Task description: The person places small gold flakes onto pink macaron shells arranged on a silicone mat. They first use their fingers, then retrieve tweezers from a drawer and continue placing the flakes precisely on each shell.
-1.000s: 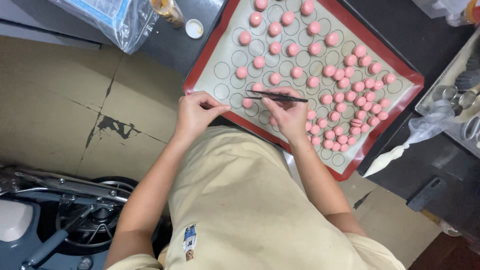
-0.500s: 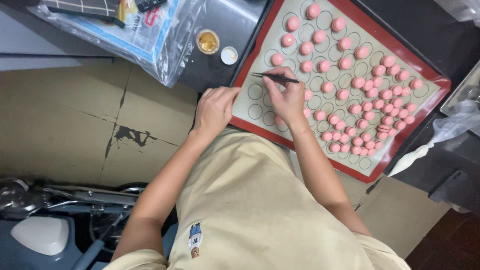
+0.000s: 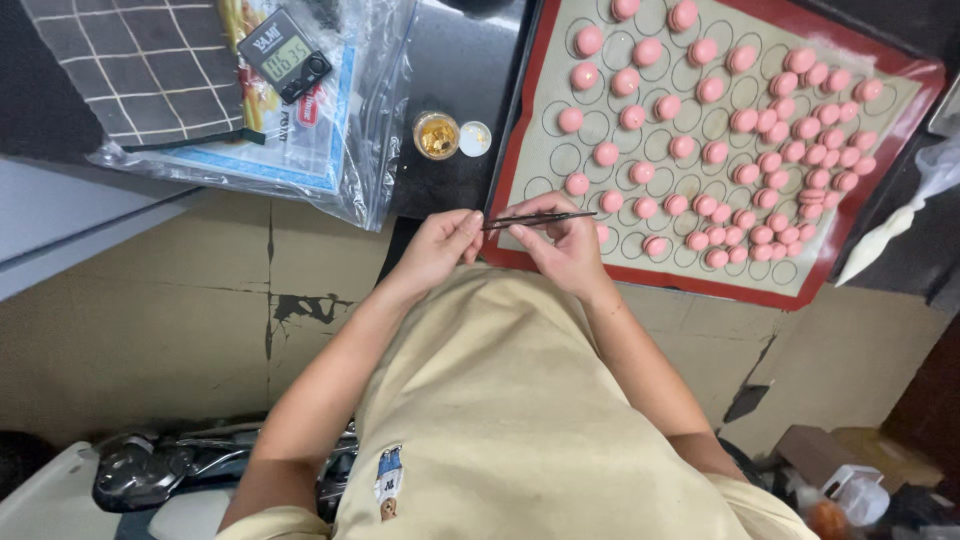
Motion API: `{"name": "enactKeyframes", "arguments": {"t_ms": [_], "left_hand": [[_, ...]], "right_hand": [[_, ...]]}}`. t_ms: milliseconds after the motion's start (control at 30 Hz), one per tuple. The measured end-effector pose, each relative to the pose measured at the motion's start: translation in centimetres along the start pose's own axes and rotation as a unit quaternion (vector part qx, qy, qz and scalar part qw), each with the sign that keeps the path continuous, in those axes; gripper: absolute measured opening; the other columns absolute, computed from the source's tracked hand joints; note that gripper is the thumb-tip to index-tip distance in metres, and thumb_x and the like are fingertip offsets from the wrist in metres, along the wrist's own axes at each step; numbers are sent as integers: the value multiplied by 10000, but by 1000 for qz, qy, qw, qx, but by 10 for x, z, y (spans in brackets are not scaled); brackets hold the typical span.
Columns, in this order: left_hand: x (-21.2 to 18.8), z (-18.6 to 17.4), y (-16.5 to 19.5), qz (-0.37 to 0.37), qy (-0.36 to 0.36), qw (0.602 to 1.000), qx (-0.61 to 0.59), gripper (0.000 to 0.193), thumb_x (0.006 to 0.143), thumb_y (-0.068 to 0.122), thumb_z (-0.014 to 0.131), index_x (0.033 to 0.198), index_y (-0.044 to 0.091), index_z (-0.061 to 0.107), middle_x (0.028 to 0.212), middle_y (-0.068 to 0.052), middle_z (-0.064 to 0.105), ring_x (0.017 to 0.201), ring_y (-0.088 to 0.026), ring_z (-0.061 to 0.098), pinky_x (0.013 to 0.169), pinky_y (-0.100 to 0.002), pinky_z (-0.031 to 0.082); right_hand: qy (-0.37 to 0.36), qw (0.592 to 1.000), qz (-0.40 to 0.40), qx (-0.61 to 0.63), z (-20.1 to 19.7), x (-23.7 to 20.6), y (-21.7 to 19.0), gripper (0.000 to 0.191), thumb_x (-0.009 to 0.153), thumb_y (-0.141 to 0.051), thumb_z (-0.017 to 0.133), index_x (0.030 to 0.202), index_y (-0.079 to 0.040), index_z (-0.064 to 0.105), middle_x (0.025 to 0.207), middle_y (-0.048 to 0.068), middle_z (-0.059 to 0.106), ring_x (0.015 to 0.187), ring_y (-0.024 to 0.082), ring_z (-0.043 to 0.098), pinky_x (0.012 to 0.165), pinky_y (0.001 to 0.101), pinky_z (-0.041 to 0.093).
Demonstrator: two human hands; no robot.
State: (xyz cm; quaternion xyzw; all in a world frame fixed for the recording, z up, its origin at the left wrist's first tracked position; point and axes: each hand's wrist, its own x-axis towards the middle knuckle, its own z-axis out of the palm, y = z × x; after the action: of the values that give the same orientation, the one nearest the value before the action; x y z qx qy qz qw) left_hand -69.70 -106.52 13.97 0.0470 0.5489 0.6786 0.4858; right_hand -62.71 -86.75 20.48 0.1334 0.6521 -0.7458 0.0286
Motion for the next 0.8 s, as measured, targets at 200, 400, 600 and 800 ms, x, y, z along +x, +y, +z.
{"name": "enactKeyframes", "arguments": {"t_ms": [200,400,600,800], "left_hand": [[-6,-14,1,-72,-52,990,-106,424,1107,312,501,782,56,594,631,18,566,584,-72,531,585,-237,449],[-12,-26,18,-4,110,988,107,179,934,197,705,920,23,744,795,-70,747,698,-108,684,615,-251,529],[-1,-18,29,221,237,853,408,183,976,190,762,873,48,711,953,-108,731,720,-275,685,629,-368,515],[36,-14,35,160,282,833,449,268,920,263,786,951,28,661,824,-108,702,646,-321,682,575,-435,523]], "right_hand": [[11,999,13,27,5,-6,3,147,991,61,655,1102,11,573,1154,147,707,1078,180,693,985,328,579],[159,983,-19,-89,-26,16,4,242,996,63,663,1146,0,484,1155,134,714,1082,148,691,977,281,562],[171,973,-52,-143,-26,31,6,168,1014,57,703,1160,33,623,1103,104,646,994,126,657,877,255,551],[158,946,-125,-254,-1,56,4,146,964,2,757,1068,12,655,1027,92,737,952,161,739,849,272,586]]}}
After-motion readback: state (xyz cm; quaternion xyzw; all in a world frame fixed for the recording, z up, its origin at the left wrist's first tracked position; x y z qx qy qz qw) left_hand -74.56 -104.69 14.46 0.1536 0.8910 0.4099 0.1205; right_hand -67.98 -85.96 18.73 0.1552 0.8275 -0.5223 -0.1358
